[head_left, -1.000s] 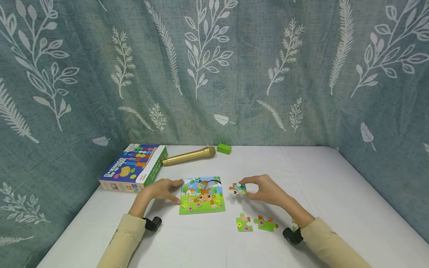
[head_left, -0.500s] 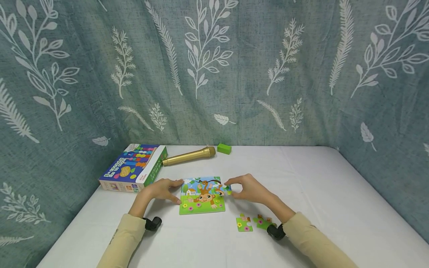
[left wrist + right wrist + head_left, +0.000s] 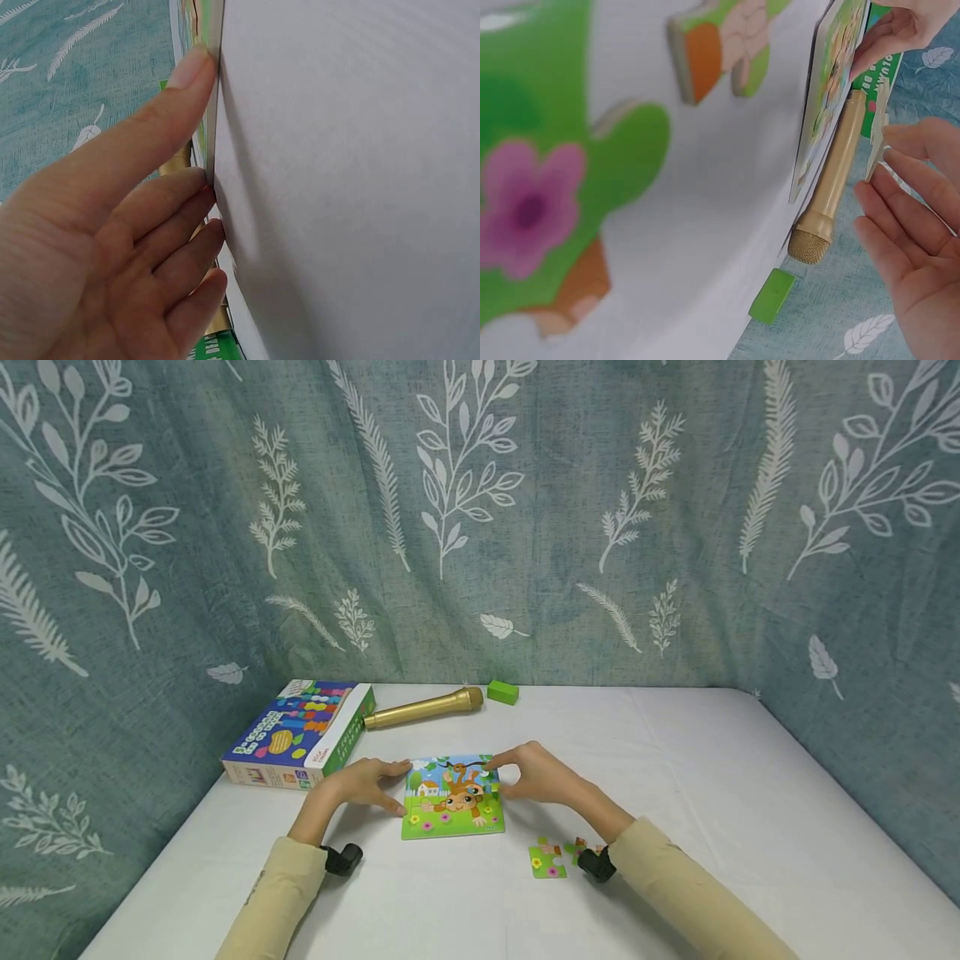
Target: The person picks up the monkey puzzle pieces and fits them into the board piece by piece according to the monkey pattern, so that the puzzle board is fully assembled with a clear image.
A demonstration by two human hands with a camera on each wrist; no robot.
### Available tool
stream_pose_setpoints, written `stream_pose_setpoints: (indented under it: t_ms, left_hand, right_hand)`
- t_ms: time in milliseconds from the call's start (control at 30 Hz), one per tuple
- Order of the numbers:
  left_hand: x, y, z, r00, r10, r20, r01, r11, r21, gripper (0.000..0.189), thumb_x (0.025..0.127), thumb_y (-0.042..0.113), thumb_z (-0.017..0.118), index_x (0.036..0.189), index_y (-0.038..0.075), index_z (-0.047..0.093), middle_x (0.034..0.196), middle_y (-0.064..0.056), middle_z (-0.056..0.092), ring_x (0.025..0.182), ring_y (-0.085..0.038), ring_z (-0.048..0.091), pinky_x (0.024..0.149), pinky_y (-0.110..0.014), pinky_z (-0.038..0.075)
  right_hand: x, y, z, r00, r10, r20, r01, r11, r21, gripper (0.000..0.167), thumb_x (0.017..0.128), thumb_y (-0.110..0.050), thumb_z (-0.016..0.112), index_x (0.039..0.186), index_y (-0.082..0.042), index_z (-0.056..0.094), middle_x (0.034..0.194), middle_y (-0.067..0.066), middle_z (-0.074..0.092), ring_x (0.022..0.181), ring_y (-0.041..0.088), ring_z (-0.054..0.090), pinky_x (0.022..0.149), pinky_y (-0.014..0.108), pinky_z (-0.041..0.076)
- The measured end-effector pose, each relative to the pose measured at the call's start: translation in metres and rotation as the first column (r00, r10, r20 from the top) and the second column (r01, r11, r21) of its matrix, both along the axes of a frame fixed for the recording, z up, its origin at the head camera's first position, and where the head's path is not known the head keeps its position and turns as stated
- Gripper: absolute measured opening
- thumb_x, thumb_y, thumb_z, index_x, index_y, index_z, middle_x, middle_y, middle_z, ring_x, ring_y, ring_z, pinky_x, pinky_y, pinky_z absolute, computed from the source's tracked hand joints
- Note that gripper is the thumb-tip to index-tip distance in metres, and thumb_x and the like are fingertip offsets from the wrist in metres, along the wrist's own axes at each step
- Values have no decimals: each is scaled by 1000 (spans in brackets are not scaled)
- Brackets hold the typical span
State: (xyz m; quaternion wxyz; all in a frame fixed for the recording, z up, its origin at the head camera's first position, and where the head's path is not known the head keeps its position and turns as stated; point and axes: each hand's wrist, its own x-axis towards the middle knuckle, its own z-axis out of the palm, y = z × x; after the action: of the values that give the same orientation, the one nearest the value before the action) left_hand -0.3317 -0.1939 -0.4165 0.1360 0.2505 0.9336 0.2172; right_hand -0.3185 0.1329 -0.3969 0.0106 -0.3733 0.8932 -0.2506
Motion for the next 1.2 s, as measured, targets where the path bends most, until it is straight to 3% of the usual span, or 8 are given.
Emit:
stream_pose_setpoints:
  t_ms: [67, 133, 200, 267, 300, 800, 1200]
  left_hand:
    - [0, 0, 0, 1000, -3, -2, 3, 1000, -1, 83, 76, 35, 82, 143, 4, 45, 149, -15, 39, 136, -40, 34, 110, -53, 30]
    - [0, 0, 0, 1000, -2, -1, 2, 1000, -1, 83, 76, 35, 82, 144, 4, 45, 149, -15, 39, 136, -40, 33, 110, -53, 30]
    - [1, 0, 0, 1000, 0, 0, 0, 1000, -1, 83, 76, 35, 82, 143, 4, 45, 149, -15, 39, 136, -40, 33, 110, -53, 29]
    - [1, 0, 1, 1000, -1, 0, 1, 1000, -4, 83, 76, 35, 82, 144, 4, 45, 149, -15, 39, 136, -40, 33, 110, -53, 29]
    - [1, 0, 1, 1000, 4, 3, -4, 1000, -4, 83, 76, 36, 82, 144, 5, 45, 149, -15, 39, 137, -40, 33, 111, -53, 29]
    - [-2, 0, 0, 1000, 7, 3, -7, 1000, -13, 84, 75, 36, 83, 144, 6, 46, 149, -14, 40, 136, -39, 35, 110, -52, 31]
    - [-2, 0, -1, 1000, 14, 0, -14, 1000, -13, 83, 75, 36, 83, 143, 7, 46, 149, -14, 40, 136, -39, 34, 110, -53, 30]
  right_hand:
    - [-2, -3, 0, 1000, -2, 16, 2, 1000, 8, 33, 83, -6, 71, 116, -6, 71, 115, 12, 68, 46, 8, 23, 57, 25, 37]
    - [-4, -6, 0, 1000, 2, 24, -3, 1000, 14, 33, 83, -6, 72, 115, -6, 71, 114, 12, 69, 52, 10, 46, 62, 27, 45]
    - [-6, -8, -1, 999, 12, 37, -13, 1000, 16, 33, 82, -6, 73, 115, -5, 71, 113, 12, 69, 77, 19, 65, 73, 33, 53]
    - [-8, -10, -2, 999, 21, 45, -22, 1000, 20, 33, 81, -5, 74, 114, -4, 71, 113, 11, 70, 106, 26, 64, 87, 40, 54]
    - [-9, -10, -3, 998, 25, 49, -26, 999, 21, 33, 81, -5, 75, 114, -4, 71, 112, 11, 70, 110, 28, 63, 89, 41, 53]
    - [-19, -15, -16, 996, 19, 85, -25, 997, 67, 33, 81, -6, 77, 113, -5, 72, 111, 8, 71, 106, 23, 64, 91, 39, 52]
    - [-19, -19, -15, 997, 9, 74, -15, 996, 87, 31, 81, -8, 78, 111, -6, 73, 109, 8, 71, 107, 23, 64, 93, 39, 51]
